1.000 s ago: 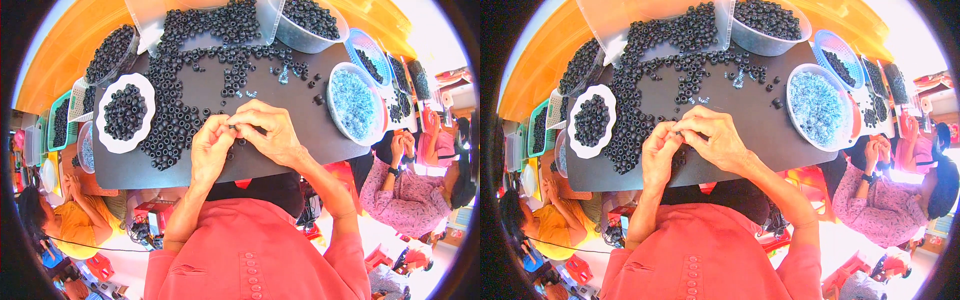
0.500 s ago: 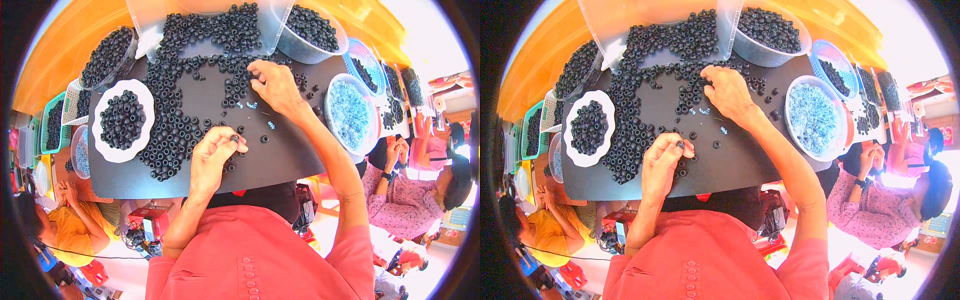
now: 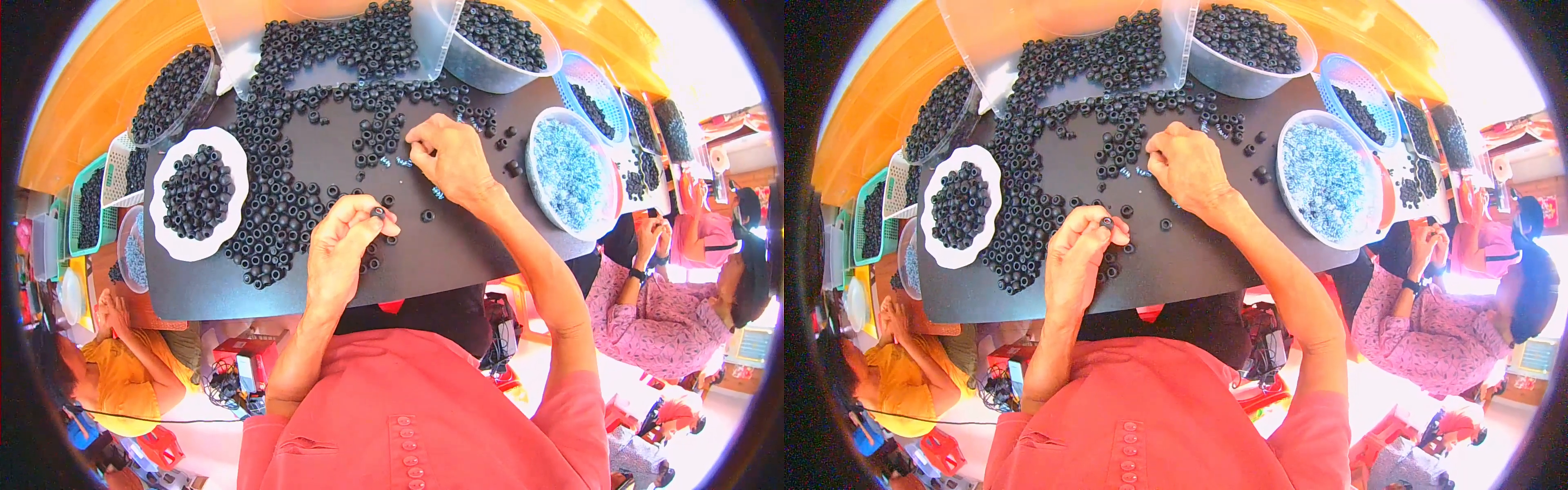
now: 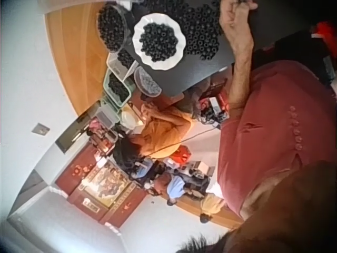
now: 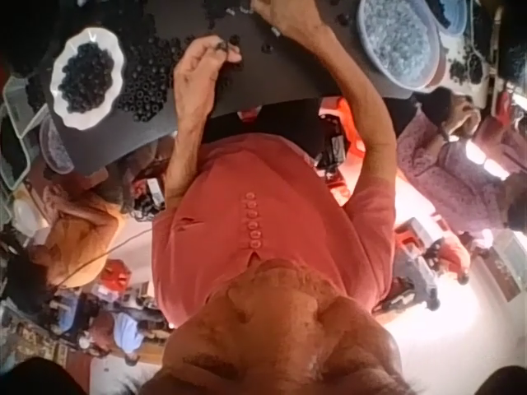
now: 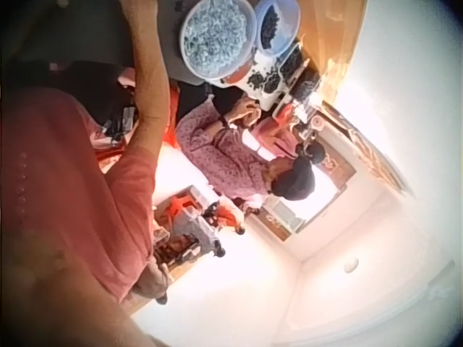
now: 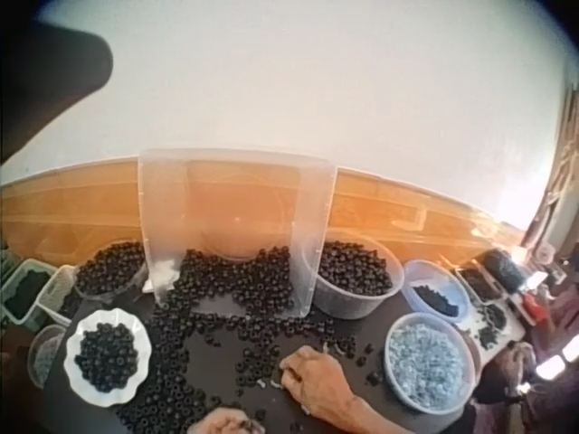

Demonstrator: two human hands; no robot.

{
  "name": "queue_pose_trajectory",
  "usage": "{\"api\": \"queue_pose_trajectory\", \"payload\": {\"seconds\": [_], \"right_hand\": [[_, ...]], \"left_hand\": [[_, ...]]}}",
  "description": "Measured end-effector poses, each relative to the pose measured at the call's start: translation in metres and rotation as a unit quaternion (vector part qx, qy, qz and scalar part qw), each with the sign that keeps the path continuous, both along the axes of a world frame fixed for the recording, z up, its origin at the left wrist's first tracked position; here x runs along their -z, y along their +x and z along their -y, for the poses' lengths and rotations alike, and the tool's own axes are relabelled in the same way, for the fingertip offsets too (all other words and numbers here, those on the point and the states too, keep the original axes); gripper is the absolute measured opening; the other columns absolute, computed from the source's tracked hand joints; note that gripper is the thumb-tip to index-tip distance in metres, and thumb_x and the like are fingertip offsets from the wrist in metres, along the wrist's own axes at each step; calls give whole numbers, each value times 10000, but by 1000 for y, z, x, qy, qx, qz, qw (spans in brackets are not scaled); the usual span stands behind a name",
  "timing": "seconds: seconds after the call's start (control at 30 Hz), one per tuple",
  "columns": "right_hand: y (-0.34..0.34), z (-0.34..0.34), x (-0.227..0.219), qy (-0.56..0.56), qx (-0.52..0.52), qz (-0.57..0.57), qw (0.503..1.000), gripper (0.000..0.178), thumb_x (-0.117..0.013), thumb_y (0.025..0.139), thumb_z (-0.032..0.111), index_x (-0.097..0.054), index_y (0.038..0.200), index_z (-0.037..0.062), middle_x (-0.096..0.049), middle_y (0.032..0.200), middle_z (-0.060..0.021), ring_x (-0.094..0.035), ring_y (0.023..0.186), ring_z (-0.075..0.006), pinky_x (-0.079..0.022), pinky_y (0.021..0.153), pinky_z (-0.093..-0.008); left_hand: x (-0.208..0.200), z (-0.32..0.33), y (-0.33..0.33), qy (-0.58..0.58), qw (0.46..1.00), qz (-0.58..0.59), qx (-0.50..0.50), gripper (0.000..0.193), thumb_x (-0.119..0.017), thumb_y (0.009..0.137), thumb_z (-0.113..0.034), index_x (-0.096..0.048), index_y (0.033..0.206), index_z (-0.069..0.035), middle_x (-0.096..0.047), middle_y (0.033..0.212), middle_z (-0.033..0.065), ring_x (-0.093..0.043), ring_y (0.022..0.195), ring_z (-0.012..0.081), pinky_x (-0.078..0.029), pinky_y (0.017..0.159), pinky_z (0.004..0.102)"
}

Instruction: The person assembles small components by picking up springs and inserting them into black grommets by hand.

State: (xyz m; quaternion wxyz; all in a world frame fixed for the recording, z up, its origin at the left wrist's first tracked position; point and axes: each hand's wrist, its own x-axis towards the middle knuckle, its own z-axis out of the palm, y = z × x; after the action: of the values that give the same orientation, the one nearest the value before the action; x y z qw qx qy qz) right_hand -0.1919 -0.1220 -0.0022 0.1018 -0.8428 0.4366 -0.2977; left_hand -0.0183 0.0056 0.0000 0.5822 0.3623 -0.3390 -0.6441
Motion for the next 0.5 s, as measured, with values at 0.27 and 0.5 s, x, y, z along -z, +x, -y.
{"api": "queue_pose_trajectory", "payload": {"seconds": [0.27,0.5], "right_hand": [[-2,-7,-12,35,6,27,999,139,-605,740,25,-645,874,17,-629,788,-104,-615,666,-190,-491,624,-304],[10,-48,-32,391,-67,331,856,118,-586,816,3,-654,913,1,-634,831,-6,-593,759,-74,-481,686,-221]], "left_hand": [[1,0,-1,-9,1000,25,-14,104,-516,894,-62,-573,968,-17,-636,878,71,-602,830,120,-447,811,264],[2,-1,0,7,1000,2,-22,103,-528,894,-60,-569,977,-15,-633,894,70,-606,841,124,-456,796,256]]}}
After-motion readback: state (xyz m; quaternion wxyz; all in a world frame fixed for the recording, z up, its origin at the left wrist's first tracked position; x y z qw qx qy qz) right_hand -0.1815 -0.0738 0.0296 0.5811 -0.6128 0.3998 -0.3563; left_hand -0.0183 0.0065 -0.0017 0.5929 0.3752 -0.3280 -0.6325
